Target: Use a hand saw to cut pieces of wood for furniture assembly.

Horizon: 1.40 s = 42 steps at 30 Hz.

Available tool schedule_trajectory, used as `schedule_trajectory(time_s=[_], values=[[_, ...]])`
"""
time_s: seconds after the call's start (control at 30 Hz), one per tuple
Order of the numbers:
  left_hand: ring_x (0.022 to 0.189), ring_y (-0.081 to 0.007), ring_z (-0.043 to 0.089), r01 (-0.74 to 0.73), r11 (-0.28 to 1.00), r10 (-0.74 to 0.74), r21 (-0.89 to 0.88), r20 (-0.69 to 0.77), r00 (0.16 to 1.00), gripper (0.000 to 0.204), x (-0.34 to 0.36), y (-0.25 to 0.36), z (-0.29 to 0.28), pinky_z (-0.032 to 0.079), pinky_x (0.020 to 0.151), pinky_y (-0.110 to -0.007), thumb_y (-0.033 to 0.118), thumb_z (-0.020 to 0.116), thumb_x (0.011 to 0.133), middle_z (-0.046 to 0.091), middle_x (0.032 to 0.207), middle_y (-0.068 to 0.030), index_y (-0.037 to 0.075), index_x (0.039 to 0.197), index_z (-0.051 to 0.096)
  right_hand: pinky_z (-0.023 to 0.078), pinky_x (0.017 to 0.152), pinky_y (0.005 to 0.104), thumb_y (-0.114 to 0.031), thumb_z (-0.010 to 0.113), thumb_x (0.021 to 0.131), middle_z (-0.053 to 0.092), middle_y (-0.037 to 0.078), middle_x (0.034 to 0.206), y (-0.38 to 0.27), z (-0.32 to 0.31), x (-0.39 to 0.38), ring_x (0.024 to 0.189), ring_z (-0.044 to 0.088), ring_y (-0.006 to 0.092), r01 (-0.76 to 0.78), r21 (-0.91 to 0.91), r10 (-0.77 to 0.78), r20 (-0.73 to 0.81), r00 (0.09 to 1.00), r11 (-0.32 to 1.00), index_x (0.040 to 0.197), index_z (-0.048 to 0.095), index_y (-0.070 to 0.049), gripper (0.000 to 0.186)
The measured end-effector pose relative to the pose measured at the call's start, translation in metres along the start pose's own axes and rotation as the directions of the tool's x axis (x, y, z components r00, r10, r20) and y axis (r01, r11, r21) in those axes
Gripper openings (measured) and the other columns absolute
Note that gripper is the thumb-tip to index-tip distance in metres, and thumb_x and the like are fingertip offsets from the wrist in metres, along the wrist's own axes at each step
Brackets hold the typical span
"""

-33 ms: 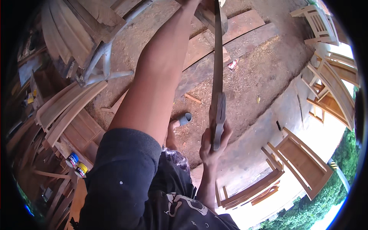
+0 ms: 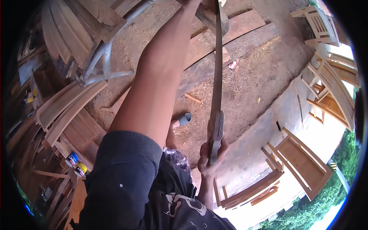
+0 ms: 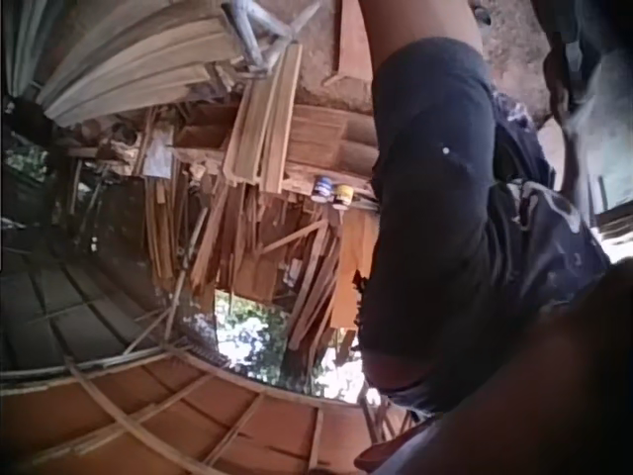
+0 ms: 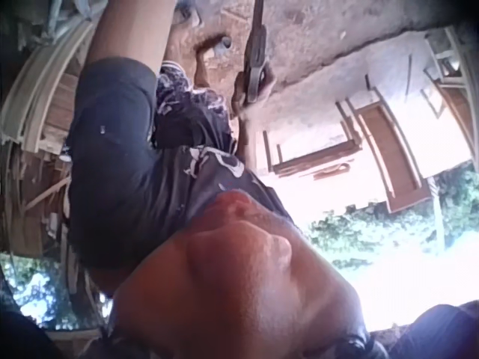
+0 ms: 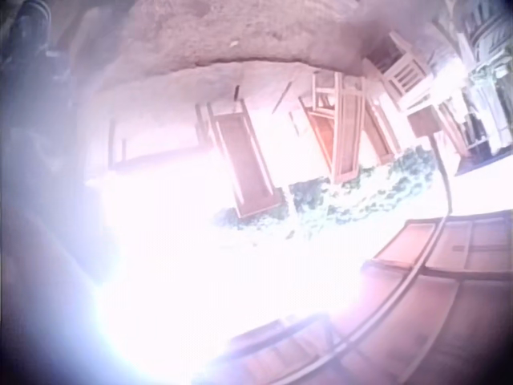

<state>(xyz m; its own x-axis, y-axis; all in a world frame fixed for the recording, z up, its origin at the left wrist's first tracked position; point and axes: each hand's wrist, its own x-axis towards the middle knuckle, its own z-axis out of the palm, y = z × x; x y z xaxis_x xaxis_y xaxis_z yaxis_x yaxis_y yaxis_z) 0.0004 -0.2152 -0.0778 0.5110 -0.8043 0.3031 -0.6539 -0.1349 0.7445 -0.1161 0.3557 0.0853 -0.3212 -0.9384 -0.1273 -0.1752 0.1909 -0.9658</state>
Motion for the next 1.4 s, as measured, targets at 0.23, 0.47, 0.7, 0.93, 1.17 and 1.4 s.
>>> schedule_trajectory(time_s=[0.23, 0.47, 0.7, 0.93, 1.17, 1.4], values=[[0.13, -0.042, 0.053, 0.006, 1.0, -0.005, -0.021, 0.056, 0.998, 0.084, 0.003, 0.015, -0.017, 0.039, 0.114, -0.042, 0.037, 0.079, 0.075, 0.063, 0.129, -0.0303, -0.003, 0.142, 0.049, 0.05, 0.086, 0.0348, -0.008, 0.06, 0.096, 0.063, 0.017, 0.113, 0.004, 0.05, 0.147, 0.094, 0.062, 0.0228, 0.217, -0.141, -0.227, -0.06, 0.972, 0.966, 0.138, 0.046, 0.002, 0.046], [0.13, -0.0422, 0.053, 0.012, 0.997, -0.008, -0.075, 0.053, 0.999, 0.083, 0.016, 0.007, -0.018, 0.038, 0.115, -0.042, 0.037, 0.079, 0.075, 0.063, 0.129, -0.0302, -0.003, 0.142, 0.05, 0.049, 0.077, 0.0344, -0.007, 0.059, 0.098, 0.063, 0.017, 0.104, -0.051, 0.059, 0.175, 0.087, 0.06, 0.0182, 0.18, -0.071, -0.179, 0.013, 0.984, 0.981, 0.136, 0.047, 0.002, 0.04], [0.13, -0.0423, 0.052, 0.0, 0.999, 0.002, -0.048, 0.05, 0.999, 0.082, -0.004, 0.014, -0.026, 0.038, 0.115, -0.042, 0.037, 0.079, 0.075, 0.063, 0.129, -0.0302, -0.003, 0.141, 0.051, 0.046, 0.057, 0.0255, -0.002, 0.063, 0.092, 0.062, 0.014, 0.104, -0.004, -0.037, -0.069, 0.07, 0.059, 0.0116, 0.057, 0.002, -0.057, 0.036, 0.998, 0.998, 0.15, 0.03, 0.002, 0.067], [0.13, -0.0424, 0.052, 0.035, 0.994, -0.026, -0.104, 0.087, 0.996, 0.081, 0.002, 0.022, -0.019, 0.038, 0.115, -0.043, 0.037, 0.079, 0.075, 0.063, 0.128, -0.0302, -0.004, 0.14, 0.053, 0.048, 0.073, 0.0328, -0.006, 0.06, 0.098, 0.061, 0.013, 0.092, -0.032, 0.084, 0.22, 0.079, 0.055, 0.0158, 0.317, -0.088, -0.322, -0.039, 0.946, 0.944, 0.136, 0.046, 0.003, 0.042], [0.128, -0.0429, 0.053, -0.043, 0.998, 0.045, -0.037, 0.062, 0.997, 0.071, 0.007, 0.001, -0.034, 0.037, 0.116, -0.045, 0.042, 0.077, 0.074, 0.064, 0.127, -0.028, -0.002, 0.128, 0.064, 0.051, 0.079, 0.032, -0.003, 0.06, 0.094, 0.063, 0.019, 0.115, -0.021, 0.035, 0.115, 0.091, 0.063, 0.0185, 0.257, -0.263, -0.256, 0.039, 0.966, 0.93, 0.139, 0.043, 0.006, 0.048], [0.128, -0.0424, 0.053, -0.059, 0.998, 0.058, 0.008, 0.053, 0.997, 0.064, -0.011, 0.005, -0.027, 0.037, 0.115, -0.046, 0.044, 0.076, 0.075, 0.065, 0.127, -0.0269, -0.001, 0.119, 0.069, 0.047, 0.059, 0.0278, -0.006, 0.052, 0.094, 0.059, 0.022, 0.125, 0.001, -0.006, -0.002, 0.072, 0.056, 0.0106, 0.036, -0.07, -0.038, -0.03, 0.999, 0.997, 0.139, 0.037, 0.004, 0.049]])
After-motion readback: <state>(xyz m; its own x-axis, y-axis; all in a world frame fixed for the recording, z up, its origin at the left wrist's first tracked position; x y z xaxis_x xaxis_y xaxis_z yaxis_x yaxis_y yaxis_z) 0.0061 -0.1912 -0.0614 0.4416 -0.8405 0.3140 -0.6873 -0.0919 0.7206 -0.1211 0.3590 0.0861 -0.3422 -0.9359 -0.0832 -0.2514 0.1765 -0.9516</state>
